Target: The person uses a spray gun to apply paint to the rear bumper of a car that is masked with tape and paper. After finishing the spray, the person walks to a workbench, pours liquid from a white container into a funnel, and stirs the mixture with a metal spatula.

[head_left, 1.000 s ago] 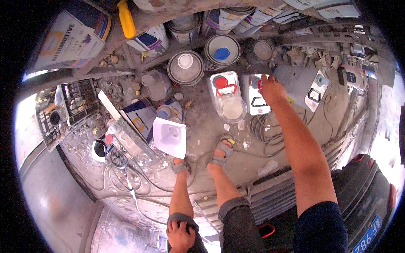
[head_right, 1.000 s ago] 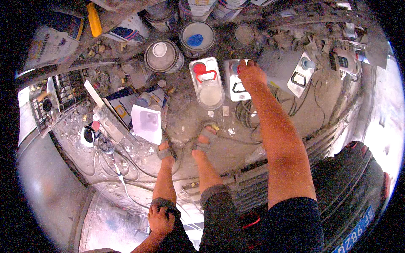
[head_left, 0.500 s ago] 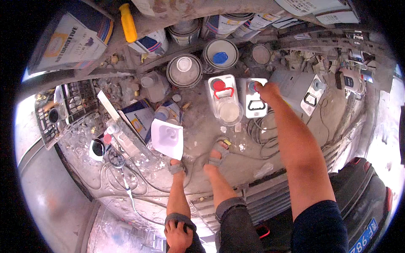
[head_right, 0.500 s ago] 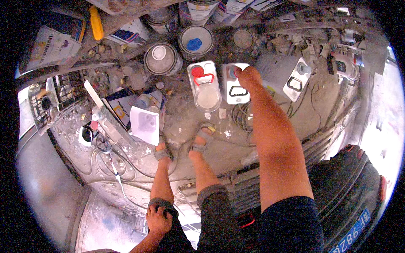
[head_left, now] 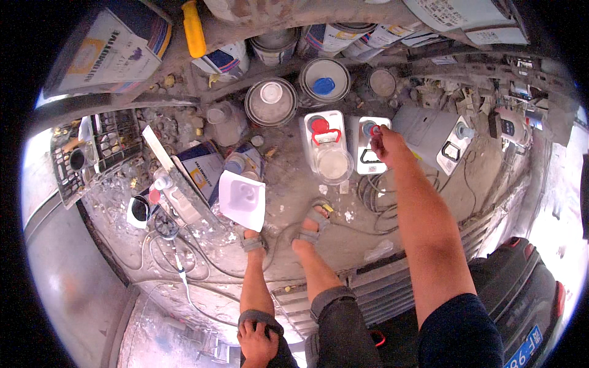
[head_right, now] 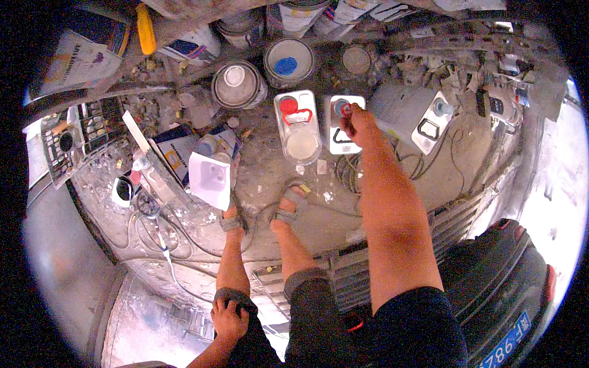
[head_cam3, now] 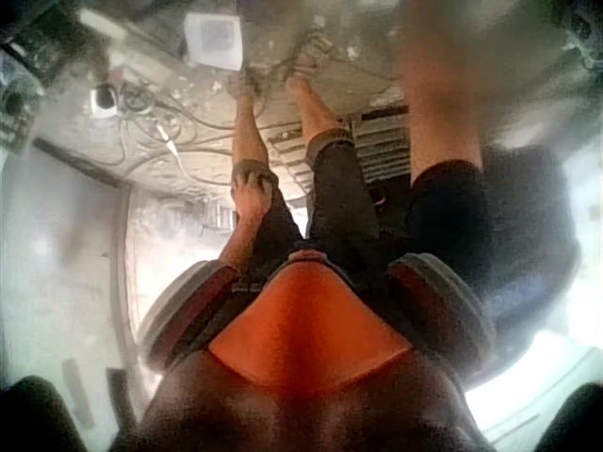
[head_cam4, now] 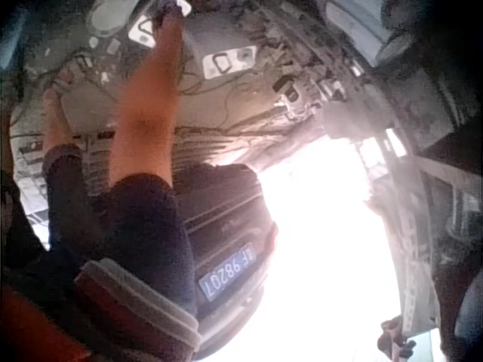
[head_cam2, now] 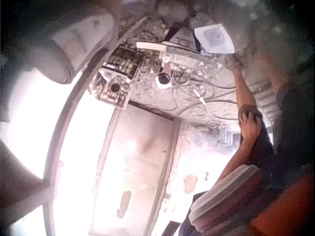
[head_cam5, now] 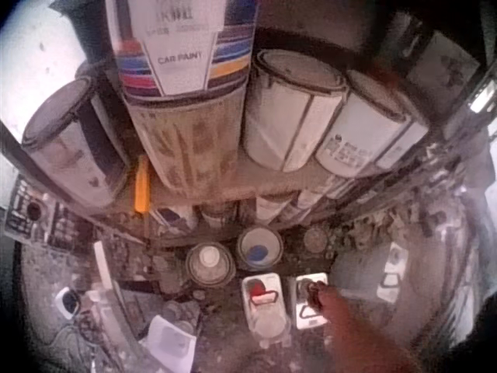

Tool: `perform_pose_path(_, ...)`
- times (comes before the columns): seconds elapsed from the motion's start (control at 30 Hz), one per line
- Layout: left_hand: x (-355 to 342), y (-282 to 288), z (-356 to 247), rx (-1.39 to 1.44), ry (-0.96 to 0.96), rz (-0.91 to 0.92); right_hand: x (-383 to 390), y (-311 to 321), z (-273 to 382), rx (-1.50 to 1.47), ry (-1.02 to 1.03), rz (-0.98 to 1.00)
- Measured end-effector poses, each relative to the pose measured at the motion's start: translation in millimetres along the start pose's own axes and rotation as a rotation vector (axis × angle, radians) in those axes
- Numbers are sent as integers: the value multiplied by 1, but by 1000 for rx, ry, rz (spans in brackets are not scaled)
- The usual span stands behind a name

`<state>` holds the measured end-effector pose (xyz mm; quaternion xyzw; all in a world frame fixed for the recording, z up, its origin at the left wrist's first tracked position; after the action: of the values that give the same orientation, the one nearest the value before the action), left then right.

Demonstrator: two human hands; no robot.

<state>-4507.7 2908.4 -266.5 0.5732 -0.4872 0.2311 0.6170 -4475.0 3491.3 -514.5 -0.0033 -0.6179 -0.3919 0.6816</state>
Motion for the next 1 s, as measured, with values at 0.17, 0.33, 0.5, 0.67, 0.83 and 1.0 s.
perform_pose_path(0.17, 5, 9, 11, 40, -9, -78, 53, -13, 72, 1330, 869, -462)
perform_pose_path(0.33, 6, 23, 37, 23, 18, -107, 38, -29, 75, 1663, 746, -230)
perform_pose_path(0.5, 9, 22, 51, -28, 43, -69, 40, -10, 75, 1312, 549, -291)
perform_pose_path(0.67, 10, 18, 53, -13, -26, -76, 27, 6, 67, 1136, 426, -453)
perform_pose_path(0.83, -12, 39, 48, 228, -171, -157, 48, 11, 54, 956, 592, -412)
perform_pose_path(1.0, -89, 63, 45, 598, -145, -290, 175, 14, -12, 84, 804, -368)
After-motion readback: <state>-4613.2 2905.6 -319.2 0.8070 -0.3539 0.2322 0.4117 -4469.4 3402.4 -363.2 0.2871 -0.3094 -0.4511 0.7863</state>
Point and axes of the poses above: each hand's wrist, its own x-axis away from the middle knuckle, its own y-axis out of the back of the hand, z = x × y, the point moved 9 cm from there along -x, towards the middle knuckle, and after that the axes turned 6 degrees about x, right-handed, at the moved point
